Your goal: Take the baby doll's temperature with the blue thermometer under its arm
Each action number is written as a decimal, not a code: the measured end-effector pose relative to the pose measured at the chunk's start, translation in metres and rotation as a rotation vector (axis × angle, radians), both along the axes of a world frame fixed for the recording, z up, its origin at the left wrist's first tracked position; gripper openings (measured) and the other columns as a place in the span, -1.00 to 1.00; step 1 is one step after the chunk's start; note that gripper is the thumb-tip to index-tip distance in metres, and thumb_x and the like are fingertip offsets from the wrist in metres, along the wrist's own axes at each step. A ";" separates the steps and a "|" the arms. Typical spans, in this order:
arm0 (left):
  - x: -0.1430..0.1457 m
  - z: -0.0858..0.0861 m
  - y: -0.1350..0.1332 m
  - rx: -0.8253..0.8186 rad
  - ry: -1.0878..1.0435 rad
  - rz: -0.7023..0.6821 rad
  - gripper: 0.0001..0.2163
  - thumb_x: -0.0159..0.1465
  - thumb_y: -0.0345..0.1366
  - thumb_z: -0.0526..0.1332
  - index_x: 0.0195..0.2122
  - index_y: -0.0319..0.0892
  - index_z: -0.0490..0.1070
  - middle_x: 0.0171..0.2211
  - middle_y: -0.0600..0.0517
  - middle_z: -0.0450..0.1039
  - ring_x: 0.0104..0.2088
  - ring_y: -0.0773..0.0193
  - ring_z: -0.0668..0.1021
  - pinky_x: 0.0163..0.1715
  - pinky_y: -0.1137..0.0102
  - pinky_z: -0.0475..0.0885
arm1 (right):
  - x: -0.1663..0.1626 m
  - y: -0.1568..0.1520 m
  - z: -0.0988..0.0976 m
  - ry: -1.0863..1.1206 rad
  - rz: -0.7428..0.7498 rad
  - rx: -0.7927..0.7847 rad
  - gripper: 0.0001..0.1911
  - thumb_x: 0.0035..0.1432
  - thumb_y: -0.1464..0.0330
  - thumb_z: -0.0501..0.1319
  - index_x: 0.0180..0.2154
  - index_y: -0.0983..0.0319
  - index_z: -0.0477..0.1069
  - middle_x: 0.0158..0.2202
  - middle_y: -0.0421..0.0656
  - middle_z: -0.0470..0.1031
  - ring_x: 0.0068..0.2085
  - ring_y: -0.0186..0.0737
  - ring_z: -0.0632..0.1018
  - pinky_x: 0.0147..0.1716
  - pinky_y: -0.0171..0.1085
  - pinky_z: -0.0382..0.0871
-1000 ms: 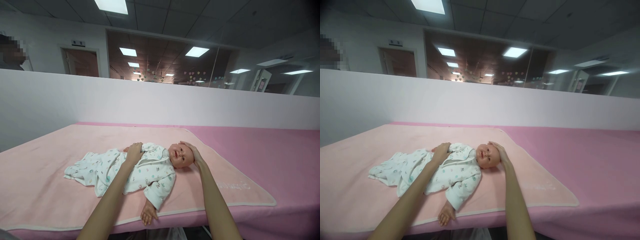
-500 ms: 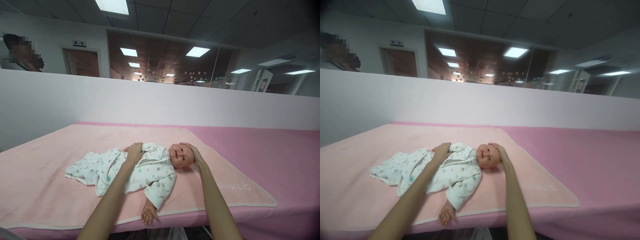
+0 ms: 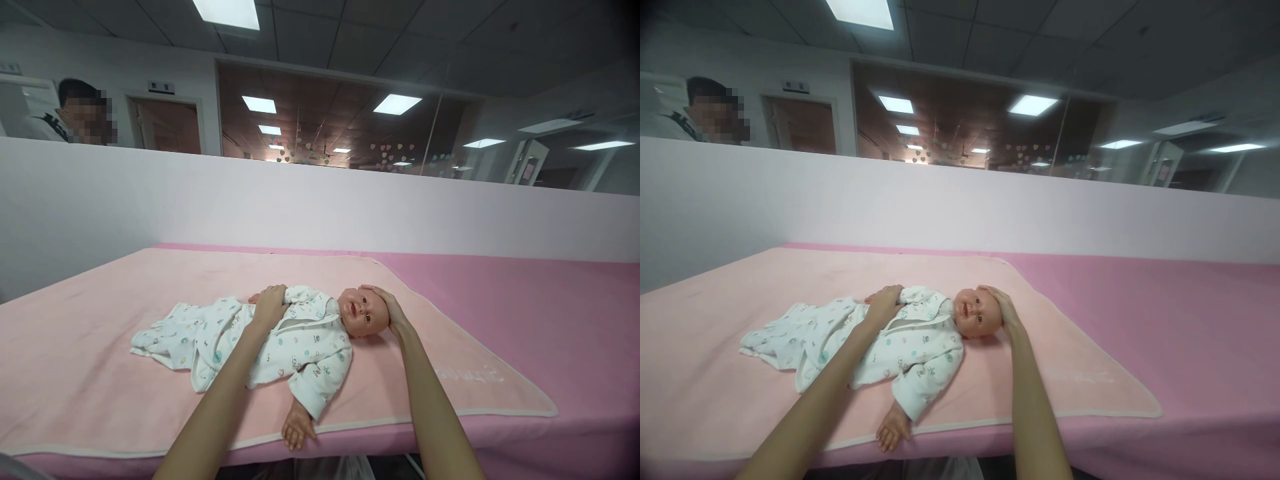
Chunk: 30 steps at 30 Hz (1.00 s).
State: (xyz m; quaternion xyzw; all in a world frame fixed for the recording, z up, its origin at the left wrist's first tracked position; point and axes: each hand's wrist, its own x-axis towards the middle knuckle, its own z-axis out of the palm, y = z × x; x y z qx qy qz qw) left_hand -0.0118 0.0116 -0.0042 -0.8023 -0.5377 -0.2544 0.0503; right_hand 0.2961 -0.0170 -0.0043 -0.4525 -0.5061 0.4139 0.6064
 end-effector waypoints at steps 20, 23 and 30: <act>-0.001 -0.003 0.001 -0.100 -0.267 0.034 -0.64 0.09 -0.21 0.09 -0.07 -0.14 0.29 -0.10 -0.02 0.37 -0.07 0.16 0.37 -0.04 0.29 0.20 | -0.071 -0.016 -0.004 -0.759 -0.700 0.880 -0.85 -0.02 0.35 0.07 -0.55 0.22 0.36 -0.56 -0.17 0.39 -0.48 -0.32 0.36 -0.41 -0.30 0.23; 0.000 -0.004 0.001 -0.093 -0.275 0.030 -0.64 0.08 -0.23 0.09 -0.07 -0.16 0.29 -0.10 -0.03 0.38 -0.06 0.15 0.37 -0.04 0.29 0.20 | -0.105 -0.022 -0.008 -1.077 -0.430 1.081 -0.86 -0.04 0.39 0.08 -0.60 0.22 0.29 -0.65 -0.23 0.28 -0.56 -0.37 0.27 -0.49 -0.32 0.13; -0.001 0.001 -0.002 -0.174 -0.411 0.018 -0.62 0.06 -0.18 0.12 -0.07 -0.10 0.31 -0.06 0.00 0.36 -0.03 0.14 0.34 0.01 0.24 0.13 | -0.125 -0.022 -0.011 -1.183 -0.332 0.881 -0.79 -0.06 0.46 0.03 -0.68 0.24 0.16 -0.65 -0.22 0.19 -0.55 -0.38 0.20 -0.54 -0.33 0.04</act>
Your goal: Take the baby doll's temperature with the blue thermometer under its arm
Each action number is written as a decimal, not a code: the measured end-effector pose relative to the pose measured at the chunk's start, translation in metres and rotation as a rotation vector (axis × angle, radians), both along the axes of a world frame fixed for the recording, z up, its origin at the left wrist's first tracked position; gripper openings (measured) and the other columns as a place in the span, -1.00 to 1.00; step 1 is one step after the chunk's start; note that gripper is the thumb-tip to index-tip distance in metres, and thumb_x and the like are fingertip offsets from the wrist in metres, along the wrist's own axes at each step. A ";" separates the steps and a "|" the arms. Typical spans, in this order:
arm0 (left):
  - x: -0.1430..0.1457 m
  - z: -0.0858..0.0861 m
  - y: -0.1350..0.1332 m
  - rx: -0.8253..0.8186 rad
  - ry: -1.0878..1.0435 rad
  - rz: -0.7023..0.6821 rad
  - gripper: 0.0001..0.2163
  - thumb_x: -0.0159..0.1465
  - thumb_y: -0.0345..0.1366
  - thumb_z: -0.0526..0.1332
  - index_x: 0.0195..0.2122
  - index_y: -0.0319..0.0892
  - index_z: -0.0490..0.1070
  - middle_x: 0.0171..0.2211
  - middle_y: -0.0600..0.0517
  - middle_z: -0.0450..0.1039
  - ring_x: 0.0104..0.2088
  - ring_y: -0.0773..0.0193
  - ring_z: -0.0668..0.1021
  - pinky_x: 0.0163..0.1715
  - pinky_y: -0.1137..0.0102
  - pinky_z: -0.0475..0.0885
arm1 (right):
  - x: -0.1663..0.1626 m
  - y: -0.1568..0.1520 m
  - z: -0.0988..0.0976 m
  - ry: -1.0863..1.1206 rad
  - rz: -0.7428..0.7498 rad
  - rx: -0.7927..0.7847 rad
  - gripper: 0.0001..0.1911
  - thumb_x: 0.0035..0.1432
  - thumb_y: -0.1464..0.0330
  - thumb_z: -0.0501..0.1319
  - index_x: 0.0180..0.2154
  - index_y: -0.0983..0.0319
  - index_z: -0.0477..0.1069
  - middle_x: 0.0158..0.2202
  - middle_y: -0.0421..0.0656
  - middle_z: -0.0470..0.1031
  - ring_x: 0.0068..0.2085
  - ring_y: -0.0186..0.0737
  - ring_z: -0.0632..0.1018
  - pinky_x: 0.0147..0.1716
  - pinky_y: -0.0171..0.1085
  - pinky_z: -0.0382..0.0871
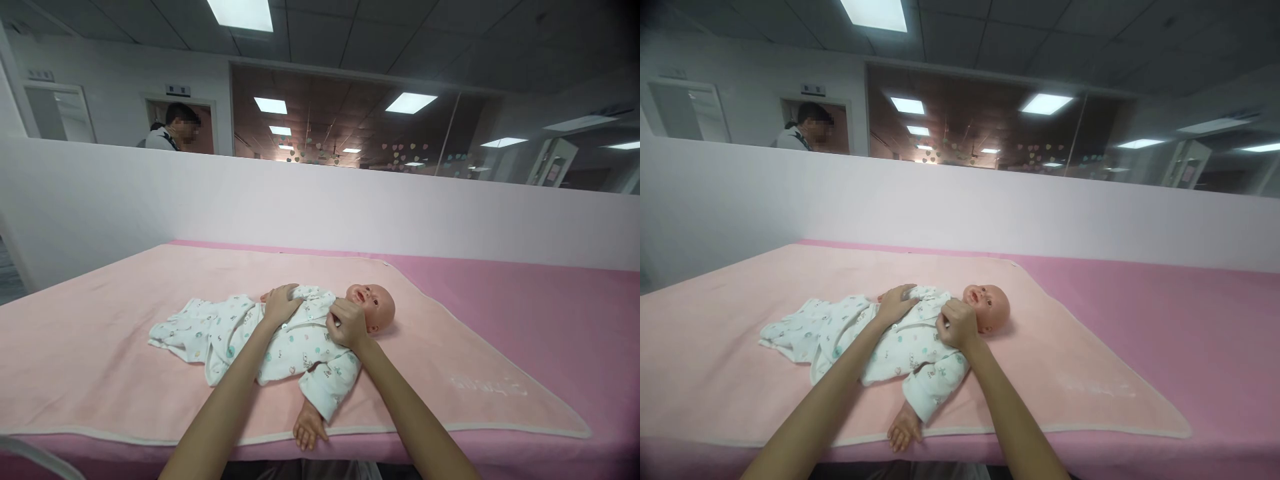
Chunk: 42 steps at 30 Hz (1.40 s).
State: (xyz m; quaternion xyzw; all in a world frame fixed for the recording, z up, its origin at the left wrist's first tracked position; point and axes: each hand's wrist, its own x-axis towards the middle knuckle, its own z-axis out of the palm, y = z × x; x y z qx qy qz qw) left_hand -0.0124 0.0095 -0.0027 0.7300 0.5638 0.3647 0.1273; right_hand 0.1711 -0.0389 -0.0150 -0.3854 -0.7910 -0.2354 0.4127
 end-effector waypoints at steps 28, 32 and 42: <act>0.004 0.001 -0.004 0.033 0.031 -0.039 -0.71 0.09 -0.21 0.07 -0.15 -0.05 0.35 -0.07 0.07 0.37 -0.01 0.20 0.32 0.09 0.20 0.01 | -0.003 0.010 0.005 0.278 0.100 -0.471 -0.73 -0.01 0.50 0.02 -0.28 0.22 0.41 -0.23 -0.14 0.45 -0.19 -0.23 0.42 -0.13 -0.23 0.26; 0.004 0.002 -0.004 0.022 0.042 -0.042 -0.71 0.09 -0.21 0.07 -0.14 -0.06 0.34 -0.07 0.07 0.36 0.00 0.20 0.31 0.08 0.21 0.02 | -0.005 0.013 0.006 0.468 0.119 -0.526 -0.75 0.00 0.48 0.01 -0.36 0.22 0.44 -0.29 -0.16 0.48 -0.23 -0.25 0.45 -0.17 -0.24 0.31; 0.004 0.002 -0.005 0.051 0.043 -0.040 -0.72 0.09 -0.22 0.07 -0.15 -0.08 0.35 -0.08 0.07 0.37 -0.02 0.20 0.33 0.06 0.22 0.05 | -0.008 0.012 0.002 0.573 0.080 -0.355 -0.78 -0.03 0.50 0.05 -0.39 0.23 0.45 -0.33 -0.17 0.50 -0.27 -0.26 0.47 -0.22 -0.23 0.36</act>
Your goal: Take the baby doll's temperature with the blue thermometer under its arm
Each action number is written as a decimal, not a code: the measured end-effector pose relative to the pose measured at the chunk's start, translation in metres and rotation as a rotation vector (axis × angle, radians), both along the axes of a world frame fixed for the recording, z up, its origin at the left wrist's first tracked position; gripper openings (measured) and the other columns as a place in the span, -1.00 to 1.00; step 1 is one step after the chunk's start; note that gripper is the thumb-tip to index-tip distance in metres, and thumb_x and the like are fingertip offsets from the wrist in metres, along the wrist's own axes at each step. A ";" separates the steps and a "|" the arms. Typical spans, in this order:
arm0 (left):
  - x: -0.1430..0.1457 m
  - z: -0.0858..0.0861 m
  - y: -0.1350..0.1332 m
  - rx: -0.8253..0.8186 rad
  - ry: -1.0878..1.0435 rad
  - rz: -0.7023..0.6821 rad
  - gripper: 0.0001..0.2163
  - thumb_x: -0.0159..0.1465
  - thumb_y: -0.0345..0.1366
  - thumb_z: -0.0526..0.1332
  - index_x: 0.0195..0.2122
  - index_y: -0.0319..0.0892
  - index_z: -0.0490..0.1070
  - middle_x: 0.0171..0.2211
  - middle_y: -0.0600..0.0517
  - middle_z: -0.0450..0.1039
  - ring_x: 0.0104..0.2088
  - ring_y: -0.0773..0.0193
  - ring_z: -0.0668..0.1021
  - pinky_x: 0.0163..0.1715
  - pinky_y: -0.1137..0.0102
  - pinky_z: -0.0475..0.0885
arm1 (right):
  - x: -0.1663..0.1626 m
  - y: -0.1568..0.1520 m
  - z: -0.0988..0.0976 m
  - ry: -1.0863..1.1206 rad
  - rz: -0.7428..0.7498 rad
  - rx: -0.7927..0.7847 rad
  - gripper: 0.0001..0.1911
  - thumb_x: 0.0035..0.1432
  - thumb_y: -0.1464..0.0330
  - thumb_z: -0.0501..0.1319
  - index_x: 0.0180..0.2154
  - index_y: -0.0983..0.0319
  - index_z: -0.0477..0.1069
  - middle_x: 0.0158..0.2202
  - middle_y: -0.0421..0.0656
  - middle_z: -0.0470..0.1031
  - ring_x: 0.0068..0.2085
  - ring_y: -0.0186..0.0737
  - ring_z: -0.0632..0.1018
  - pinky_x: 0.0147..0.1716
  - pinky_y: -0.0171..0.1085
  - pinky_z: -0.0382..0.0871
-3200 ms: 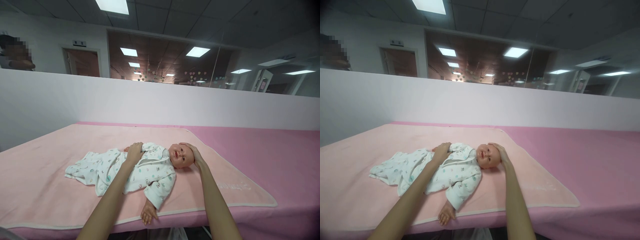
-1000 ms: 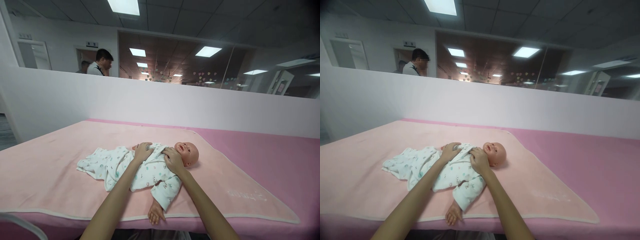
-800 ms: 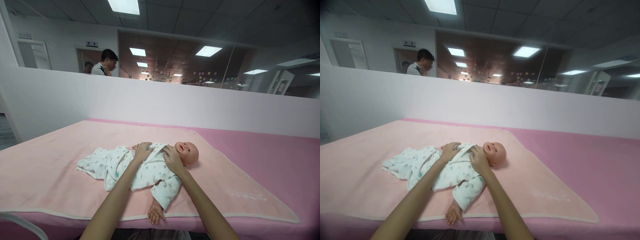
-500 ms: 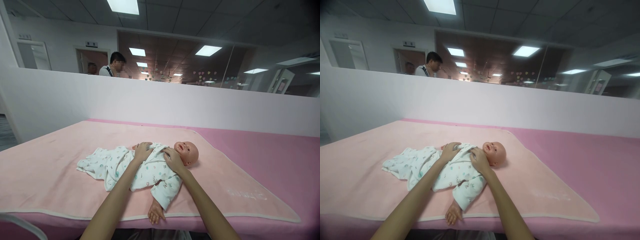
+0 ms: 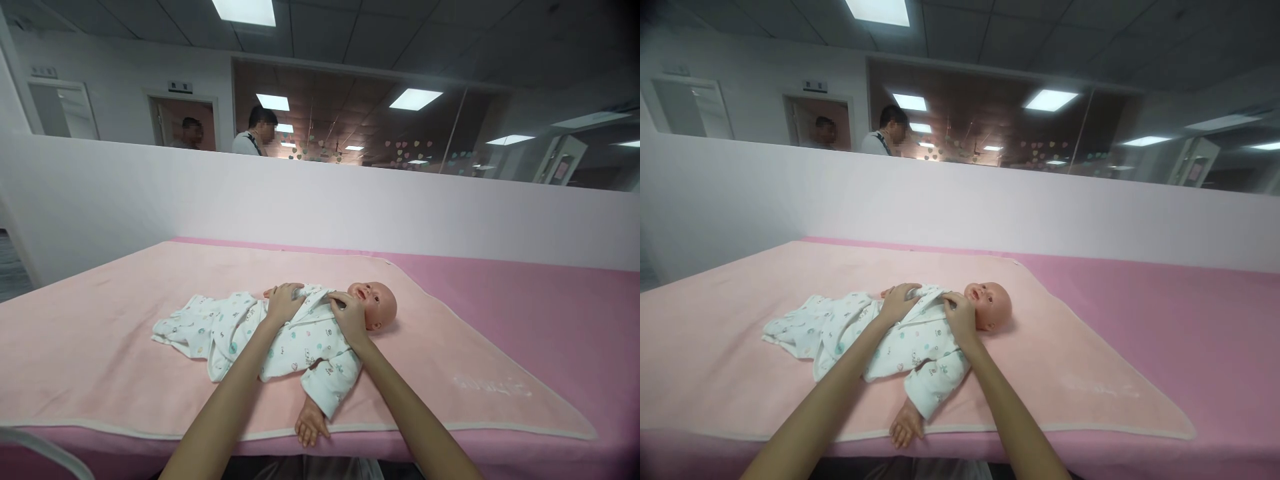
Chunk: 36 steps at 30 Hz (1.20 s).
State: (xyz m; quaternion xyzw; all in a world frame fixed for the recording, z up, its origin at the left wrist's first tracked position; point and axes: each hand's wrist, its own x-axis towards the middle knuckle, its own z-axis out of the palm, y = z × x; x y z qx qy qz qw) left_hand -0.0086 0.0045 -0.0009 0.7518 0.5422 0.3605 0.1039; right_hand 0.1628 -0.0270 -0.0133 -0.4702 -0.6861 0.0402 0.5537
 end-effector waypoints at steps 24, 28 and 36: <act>0.021 0.018 -0.032 -0.418 -0.984 -0.553 -0.65 0.11 -0.15 0.11 -0.11 -0.20 0.33 -0.15 -0.09 0.41 -0.23 0.28 0.47 -0.11 0.35 0.30 | 0.022 -0.016 0.028 0.523 -0.295 0.600 -0.86 0.10 0.36 0.02 -0.25 0.25 0.21 -0.29 -0.13 0.30 -0.25 -0.30 0.42 -0.23 -0.21 0.36; 0.018 0.015 -0.027 -0.424 -1.045 -0.538 -0.60 0.10 -0.14 0.14 -0.04 -0.15 0.28 -0.14 -0.08 0.41 -0.23 0.30 0.47 -0.10 0.33 0.29 | 0.008 -0.019 0.026 0.569 -0.208 0.509 -0.87 0.09 0.36 0.04 -0.26 0.24 0.18 -0.32 -0.13 0.29 -0.27 -0.30 0.43 -0.26 -0.22 0.39; 0.020 0.011 -0.022 -0.466 -1.213 -0.472 -0.72 -0.01 -0.20 0.27 -0.31 -0.26 0.45 -0.33 -0.07 0.47 -0.32 0.34 0.48 -0.18 0.41 0.35 | -0.017 -0.021 0.016 0.672 0.056 0.323 -0.82 0.11 0.34 0.01 -0.21 0.19 0.09 -0.23 -0.11 0.27 -0.23 -0.32 0.45 -0.27 -0.22 0.44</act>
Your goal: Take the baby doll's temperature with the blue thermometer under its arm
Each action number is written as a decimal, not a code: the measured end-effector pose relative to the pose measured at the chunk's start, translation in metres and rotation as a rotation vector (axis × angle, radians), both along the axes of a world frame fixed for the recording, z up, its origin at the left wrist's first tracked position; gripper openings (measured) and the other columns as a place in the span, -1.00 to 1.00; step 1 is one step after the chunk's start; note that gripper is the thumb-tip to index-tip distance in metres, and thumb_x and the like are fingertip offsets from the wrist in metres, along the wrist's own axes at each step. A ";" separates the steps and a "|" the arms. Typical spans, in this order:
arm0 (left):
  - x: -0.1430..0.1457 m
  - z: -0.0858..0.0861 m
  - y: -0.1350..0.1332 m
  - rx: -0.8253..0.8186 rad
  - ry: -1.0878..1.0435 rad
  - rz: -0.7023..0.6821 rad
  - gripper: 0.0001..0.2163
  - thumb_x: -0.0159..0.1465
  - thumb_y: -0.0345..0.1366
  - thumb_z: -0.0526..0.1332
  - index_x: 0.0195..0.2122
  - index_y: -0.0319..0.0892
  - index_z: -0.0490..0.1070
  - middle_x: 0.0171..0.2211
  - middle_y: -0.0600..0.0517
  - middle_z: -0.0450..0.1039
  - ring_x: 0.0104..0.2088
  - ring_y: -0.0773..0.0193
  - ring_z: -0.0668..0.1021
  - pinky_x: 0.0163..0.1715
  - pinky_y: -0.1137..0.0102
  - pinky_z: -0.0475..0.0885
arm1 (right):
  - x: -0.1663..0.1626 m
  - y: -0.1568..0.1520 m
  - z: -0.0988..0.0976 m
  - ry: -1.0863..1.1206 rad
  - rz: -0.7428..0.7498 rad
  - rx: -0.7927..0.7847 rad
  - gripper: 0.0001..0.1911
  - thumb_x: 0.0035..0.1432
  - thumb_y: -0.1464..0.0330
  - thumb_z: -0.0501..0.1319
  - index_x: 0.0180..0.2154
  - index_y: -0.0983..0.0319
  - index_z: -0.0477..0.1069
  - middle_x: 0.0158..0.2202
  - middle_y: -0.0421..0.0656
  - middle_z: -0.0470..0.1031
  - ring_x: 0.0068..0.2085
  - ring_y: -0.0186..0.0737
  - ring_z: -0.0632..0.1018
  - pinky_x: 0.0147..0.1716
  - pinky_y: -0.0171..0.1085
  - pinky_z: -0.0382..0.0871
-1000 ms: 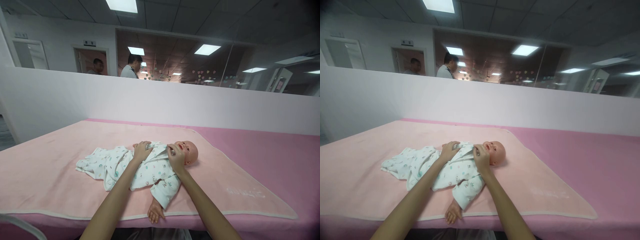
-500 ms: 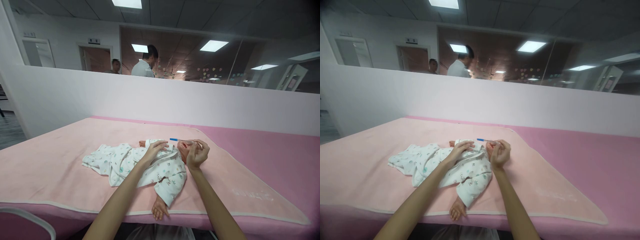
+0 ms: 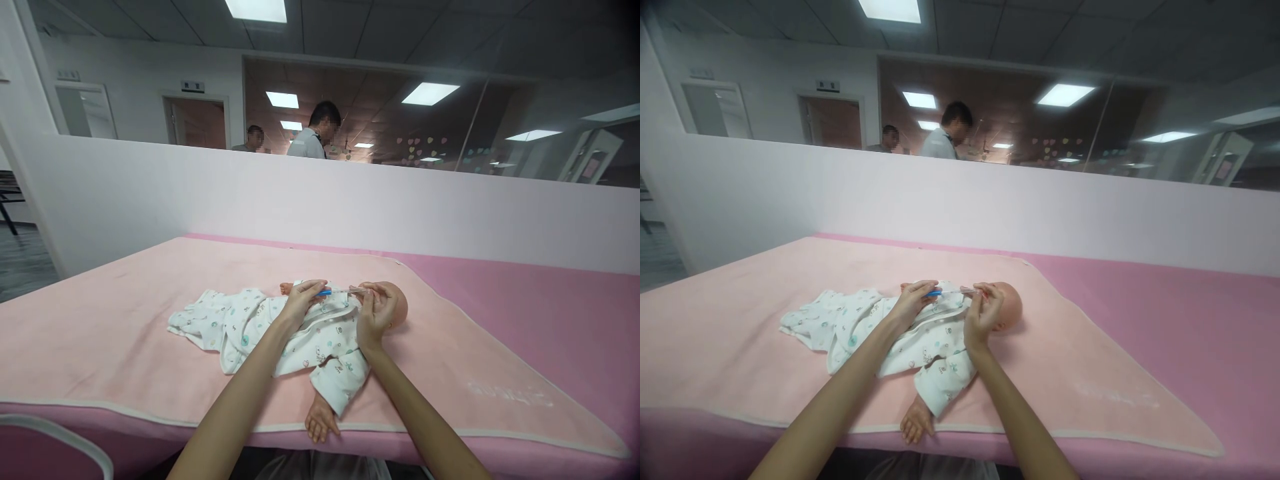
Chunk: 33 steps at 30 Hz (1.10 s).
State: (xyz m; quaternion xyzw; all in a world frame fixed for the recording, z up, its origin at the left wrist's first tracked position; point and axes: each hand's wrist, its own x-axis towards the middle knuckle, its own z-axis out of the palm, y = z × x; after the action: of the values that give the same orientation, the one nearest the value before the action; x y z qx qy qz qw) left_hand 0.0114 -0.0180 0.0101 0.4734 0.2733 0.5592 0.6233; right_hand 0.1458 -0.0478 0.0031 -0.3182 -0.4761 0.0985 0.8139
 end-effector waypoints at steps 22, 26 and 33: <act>-0.005 0.004 -0.003 -0.091 -0.092 0.074 -0.59 0.02 -0.02 0.19 -0.25 -0.28 0.38 -0.48 0.02 0.39 -0.67 0.59 0.26 -0.43 0.50 0.37 | 0.003 -0.001 -0.004 -0.218 -0.051 -0.042 -0.89 0.13 0.36 0.01 -0.26 0.22 0.19 -0.33 -0.20 0.33 -0.54 -0.47 0.42 -0.46 -0.35 0.34; -0.005 0.003 -0.002 -0.091 -0.101 0.071 -0.59 0.03 -0.03 0.19 -0.24 -0.27 0.38 -0.49 0.04 0.37 -0.67 0.59 0.26 -0.42 0.51 0.37 | 0.004 -0.001 -0.006 -0.216 -0.045 -0.063 -0.89 0.13 0.36 0.01 -0.26 0.22 0.19 -0.40 -0.23 0.34 -0.57 -0.47 0.40 -0.51 -0.37 0.31; -0.006 0.003 -0.001 -0.113 -0.100 0.082 -0.57 0.04 0.01 0.16 -0.23 -0.26 0.38 -0.48 0.03 0.36 -0.67 0.59 0.25 -0.41 0.50 0.37 | 0.004 0.000 -0.007 -0.236 -0.041 -0.041 -0.88 0.12 0.37 0.03 -0.26 0.24 0.21 -0.46 -0.25 0.33 -0.61 -0.48 0.38 -0.59 -0.39 0.28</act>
State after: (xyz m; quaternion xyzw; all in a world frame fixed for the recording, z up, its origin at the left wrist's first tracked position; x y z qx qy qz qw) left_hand 0.0053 -0.0192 0.0136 0.3976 0.2920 0.5909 0.6384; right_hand 0.1493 -0.0478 -0.0043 -0.3539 -0.5600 0.0537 0.7471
